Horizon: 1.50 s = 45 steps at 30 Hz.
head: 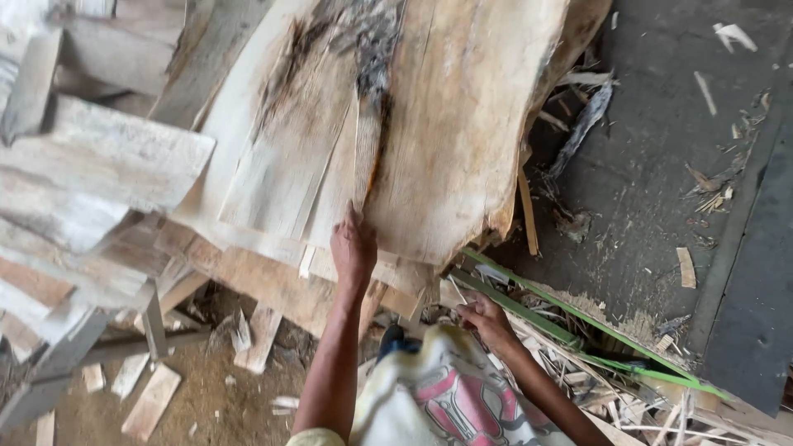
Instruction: Manually cutting thin sheets of wood veneer using a large lever shear.
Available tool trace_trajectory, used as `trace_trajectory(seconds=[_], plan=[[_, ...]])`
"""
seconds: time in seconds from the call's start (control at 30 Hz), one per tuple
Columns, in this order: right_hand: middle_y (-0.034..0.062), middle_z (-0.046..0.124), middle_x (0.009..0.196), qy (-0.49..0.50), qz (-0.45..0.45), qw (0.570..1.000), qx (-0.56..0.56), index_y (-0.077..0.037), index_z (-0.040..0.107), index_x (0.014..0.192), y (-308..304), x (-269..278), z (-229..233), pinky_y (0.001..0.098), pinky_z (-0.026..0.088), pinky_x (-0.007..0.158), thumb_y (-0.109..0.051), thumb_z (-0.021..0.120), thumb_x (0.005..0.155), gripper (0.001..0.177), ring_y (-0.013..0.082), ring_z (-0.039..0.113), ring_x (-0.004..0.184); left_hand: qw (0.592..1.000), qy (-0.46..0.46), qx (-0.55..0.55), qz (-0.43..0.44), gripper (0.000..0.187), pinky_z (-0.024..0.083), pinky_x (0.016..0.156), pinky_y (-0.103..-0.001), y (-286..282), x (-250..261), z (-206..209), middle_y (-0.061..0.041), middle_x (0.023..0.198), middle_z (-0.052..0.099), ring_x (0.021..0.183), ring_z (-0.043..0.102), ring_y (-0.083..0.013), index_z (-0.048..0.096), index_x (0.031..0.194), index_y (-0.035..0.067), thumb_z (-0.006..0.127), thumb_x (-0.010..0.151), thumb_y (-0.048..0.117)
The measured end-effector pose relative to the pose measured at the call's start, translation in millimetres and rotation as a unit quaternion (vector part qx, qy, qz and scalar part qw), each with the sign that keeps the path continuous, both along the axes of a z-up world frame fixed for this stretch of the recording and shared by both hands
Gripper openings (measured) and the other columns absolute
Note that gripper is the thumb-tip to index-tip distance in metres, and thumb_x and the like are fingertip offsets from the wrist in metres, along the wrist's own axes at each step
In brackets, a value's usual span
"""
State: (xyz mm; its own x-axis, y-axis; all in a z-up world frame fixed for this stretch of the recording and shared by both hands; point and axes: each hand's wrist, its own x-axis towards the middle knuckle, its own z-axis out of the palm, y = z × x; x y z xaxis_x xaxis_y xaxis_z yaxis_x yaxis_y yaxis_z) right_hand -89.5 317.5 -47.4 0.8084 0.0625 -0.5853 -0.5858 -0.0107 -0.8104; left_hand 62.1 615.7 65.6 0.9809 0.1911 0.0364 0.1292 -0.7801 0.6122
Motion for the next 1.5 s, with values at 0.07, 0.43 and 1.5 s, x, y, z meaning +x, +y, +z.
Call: trace_trajectory(seconds=[0.07, 0.43, 1.5], plan=[[0.0139, 0.071, 0.102, -0.018, -0.052, 0.997, 0.051, -0.01, 0.051, 0.146, 19.0, 23.0, 22.3, 0.0306, 0.059, 0.067, -0.027, 0.076, 0.087, 0.066, 0.0168, 0.067, 0.077, 0.999, -0.029, 0.009, -0.023, 0.075, 0.056, 0.07, -0.04, 5.5, 8.9, 1.5, -0.015, 0.098, 0.074, 0.078, 0.063, -0.0225, 0.038, 0.153, -0.004, 0.07, 0.086, -0.001], [0.0088, 0.068, 0.112, -0.134, -0.294, 0.944, 0.071, -0.004, 0.051, 0.138, 49.2, 89.3, 34.1, 0.0303, 0.058, 0.073, -0.028, 0.08, 0.084, 0.066, 0.0152, 0.066, 0.089, 0.895, 0.126, -0.421, -0.079, 0.042, 0.066, 0.071, -0.029, 38.2, 37.2, 5.2, -0.013, 0.104, 0.078, 0.084, 0.074, -0.0191, 0.068, 0.122, -0.001, 0.078, 0.081, 0.002], [0.03, 0.074, 0.111, -0.077, -0.428, 0.898, 0.061, 0.013, 0.074, 0.113, 5.3, 2.7, 22.3, 0.0546, 0.049, 0.103, -0.022, 0.085, 0.077, 0.052, 0.0409, 0.067, 0.107, 0.884, 0.203, -0.401, -0.128, 0.053, 0.054, 0.098, -0.036, -10.9, -43.8, -32.4, -0.013, 0.122, 0.072, 0.11, 0.069, -0.0259, 0.058, 0.136, 0.0, 0.075, 0.091, 0.024]])
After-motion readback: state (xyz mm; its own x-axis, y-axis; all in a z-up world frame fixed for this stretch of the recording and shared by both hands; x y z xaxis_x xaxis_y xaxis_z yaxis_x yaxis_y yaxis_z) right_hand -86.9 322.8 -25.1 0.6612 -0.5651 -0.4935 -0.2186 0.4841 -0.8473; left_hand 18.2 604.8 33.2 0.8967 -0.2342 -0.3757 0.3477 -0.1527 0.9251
